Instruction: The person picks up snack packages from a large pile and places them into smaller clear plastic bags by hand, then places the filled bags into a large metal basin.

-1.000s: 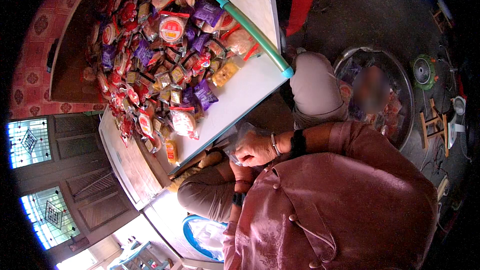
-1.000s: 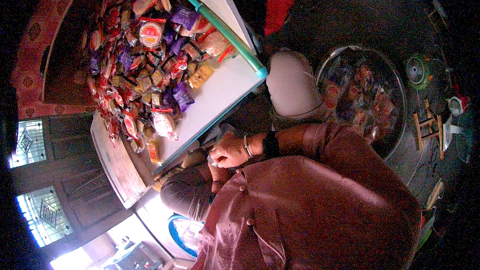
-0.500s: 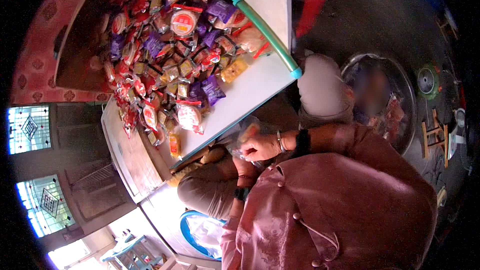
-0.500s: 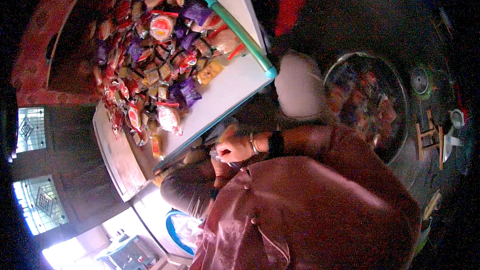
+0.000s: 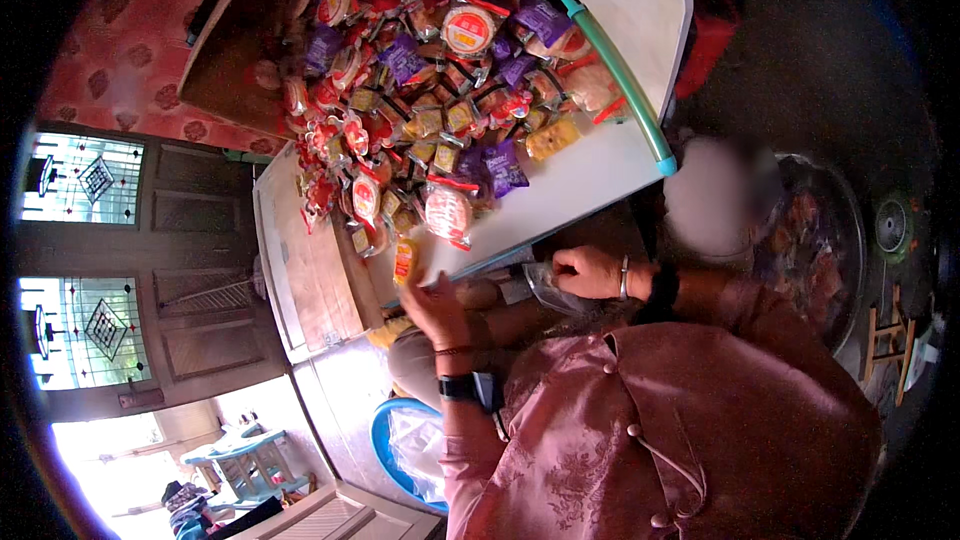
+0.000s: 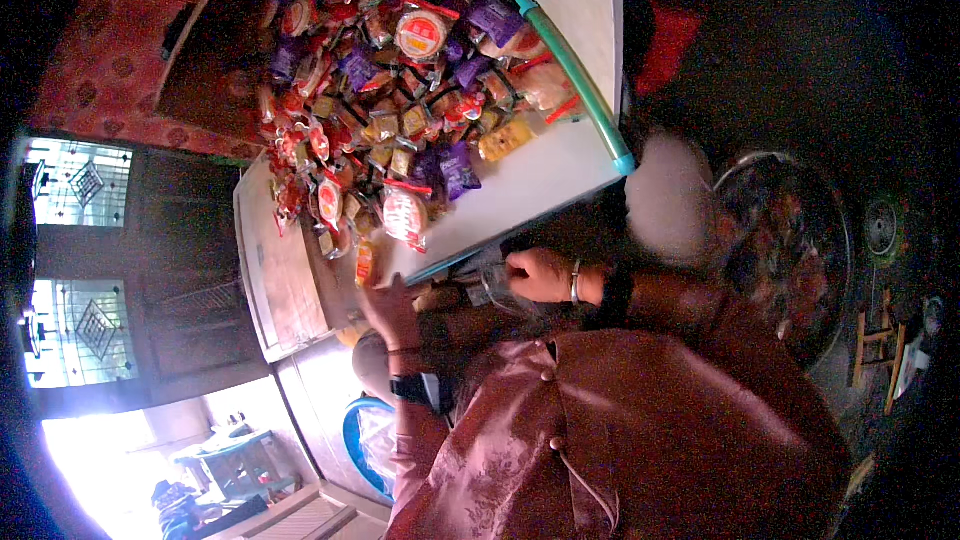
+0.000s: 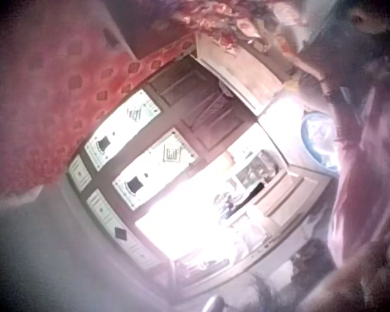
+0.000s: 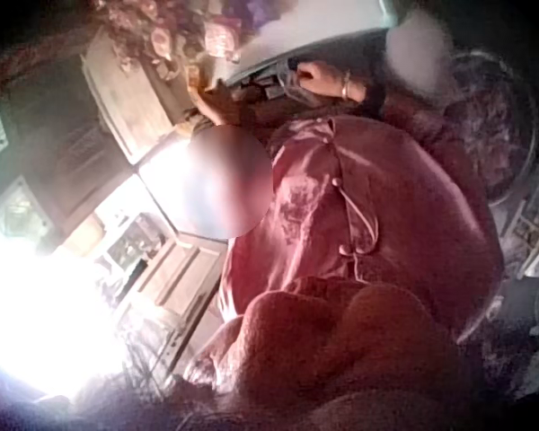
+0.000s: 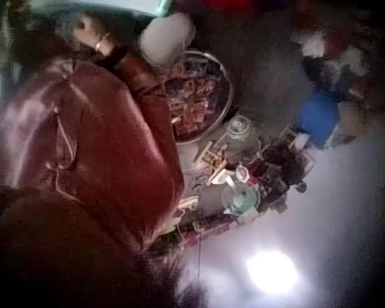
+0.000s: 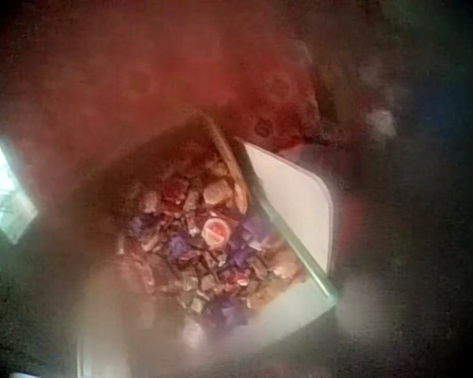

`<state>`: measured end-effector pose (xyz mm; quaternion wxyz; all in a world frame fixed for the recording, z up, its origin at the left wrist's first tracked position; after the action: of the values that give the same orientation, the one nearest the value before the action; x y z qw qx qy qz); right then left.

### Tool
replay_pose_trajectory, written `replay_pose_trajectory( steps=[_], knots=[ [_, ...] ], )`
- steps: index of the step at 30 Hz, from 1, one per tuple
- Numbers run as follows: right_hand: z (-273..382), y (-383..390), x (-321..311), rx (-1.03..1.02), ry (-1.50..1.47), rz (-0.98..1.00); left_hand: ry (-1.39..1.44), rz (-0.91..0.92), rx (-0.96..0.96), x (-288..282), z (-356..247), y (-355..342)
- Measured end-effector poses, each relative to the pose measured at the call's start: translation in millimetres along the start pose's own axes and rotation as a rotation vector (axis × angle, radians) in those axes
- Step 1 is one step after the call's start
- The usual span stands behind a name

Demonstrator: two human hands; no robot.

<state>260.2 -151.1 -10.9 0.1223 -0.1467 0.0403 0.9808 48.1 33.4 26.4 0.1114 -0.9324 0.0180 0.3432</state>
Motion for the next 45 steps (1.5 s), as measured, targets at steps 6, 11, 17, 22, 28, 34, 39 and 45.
replay_pose_trajectory(
  steps=[6,11,17,22,28,34,39,45],
  knots=[
    [-2,-1,0,-0.011,-0.017,-0.004,-0.484,-0.181,0.163,-30,-14,-47],
    [-20,-1,-5,0.0,-0.042,-0.073,-0.538,-0.043,0.095,-16,-20,-34],
    [-16,-1,-11,-0.019,-0.029,-0.096,-0.116,0.37,0.147,35,-35,33],
    [-11,-1,-11,-0.035,-0.008,-0.108,-0.061,0.672,0.347,59,-87,97],
    [-15,-1,-12,-0.07,-0.005,-0.16,-0.024,0.71,0.31,70,-94,105],
    [-7,1,-9,-0.114,0.07,-0.139,-0.105,0.735,0.396,81,-95,112],
    [-6,2,-4,-0.105,0.071,-0.113,-0.036,0.792,0.362,94,-88,127],
    [-6,2,-2,-0.099,0.005,-0.103,0.172,0.932,0.078,106,-67,138]
  ],
)
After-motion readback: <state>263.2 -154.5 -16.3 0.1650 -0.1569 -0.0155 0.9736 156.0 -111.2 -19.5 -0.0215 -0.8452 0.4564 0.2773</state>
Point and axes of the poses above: each hand's wrist, its own y-axis away from the middle knuckle, its own x-axis out of the palm, z = x × y, the point moved 10 cm from there along -y, towards the middle knuckle, and after that the axes turned 5 degrees about -z, right-handed, at the moved point
